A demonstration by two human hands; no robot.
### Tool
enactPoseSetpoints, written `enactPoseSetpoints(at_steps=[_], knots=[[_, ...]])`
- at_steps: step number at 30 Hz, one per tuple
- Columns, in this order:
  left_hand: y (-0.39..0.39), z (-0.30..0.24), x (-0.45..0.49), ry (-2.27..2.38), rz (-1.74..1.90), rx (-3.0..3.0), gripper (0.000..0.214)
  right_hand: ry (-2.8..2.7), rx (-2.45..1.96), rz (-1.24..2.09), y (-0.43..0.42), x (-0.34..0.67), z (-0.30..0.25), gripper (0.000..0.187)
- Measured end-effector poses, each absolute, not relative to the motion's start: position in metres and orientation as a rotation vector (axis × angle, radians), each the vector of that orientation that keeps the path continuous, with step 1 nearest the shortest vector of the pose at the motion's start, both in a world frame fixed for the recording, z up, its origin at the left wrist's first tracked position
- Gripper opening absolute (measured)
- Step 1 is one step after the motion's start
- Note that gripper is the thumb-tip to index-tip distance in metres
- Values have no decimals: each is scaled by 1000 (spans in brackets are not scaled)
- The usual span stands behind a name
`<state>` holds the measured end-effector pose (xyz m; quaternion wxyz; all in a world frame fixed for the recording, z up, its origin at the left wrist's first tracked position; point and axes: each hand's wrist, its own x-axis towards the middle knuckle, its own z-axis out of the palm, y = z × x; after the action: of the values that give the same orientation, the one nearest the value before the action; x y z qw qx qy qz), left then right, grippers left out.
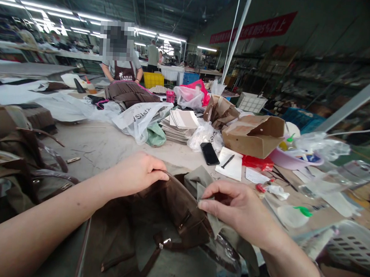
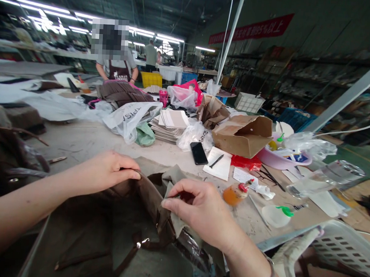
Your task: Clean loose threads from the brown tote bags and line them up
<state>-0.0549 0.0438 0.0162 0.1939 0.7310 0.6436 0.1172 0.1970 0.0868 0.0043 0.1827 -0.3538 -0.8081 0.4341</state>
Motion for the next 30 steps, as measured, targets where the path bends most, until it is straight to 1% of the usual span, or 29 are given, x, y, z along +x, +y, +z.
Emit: enactPoseSetpoints(at_steps=[2, 4, 7, 9, 11, 14, 19, 24, 27, 30], knots=[[44, 16, -55, 1800, 330, 2044, 27, -2315, -998, 1221, 87, 195, 6, 20], [45, 15, -55, 1810, 325, 2034, 28, -2375, -991, 1150, 85, 191, 10, 17], [47, 14, -55, 1835, 313, 2035, 28, -2429, -958, 852, 80, 187, 15, 7], [48, 13, -55, 1845, 306, 2046, 28, -2425, -950, 694, 77, 185, 18, 10], [49, 12, -54, 1847, 302, 2064, 27, -2412, -950, 647, 77, 182, 18, 17], [49, 11, -54, 1844, 300, 2081, 27, -2413, -937, 669, 84, 173, 16, 19], [49, 13, -53, 1858, 284, 2046, 27, -2429, -958, 777, 101, 145, 13, 11], [50, 12, -51, 1885, 296, 1989, 28, -2473, -1015, 748, 100, 142, 13, 2], [50, 12, -51, 1884, 298, 1972, 30, -2440, -1135, 842, 95, 161, 12, 5], [50, 13, -51, 1881, 320, 1978, 30, -2391, -1173, 1041, 91, 192, 11, 11]])
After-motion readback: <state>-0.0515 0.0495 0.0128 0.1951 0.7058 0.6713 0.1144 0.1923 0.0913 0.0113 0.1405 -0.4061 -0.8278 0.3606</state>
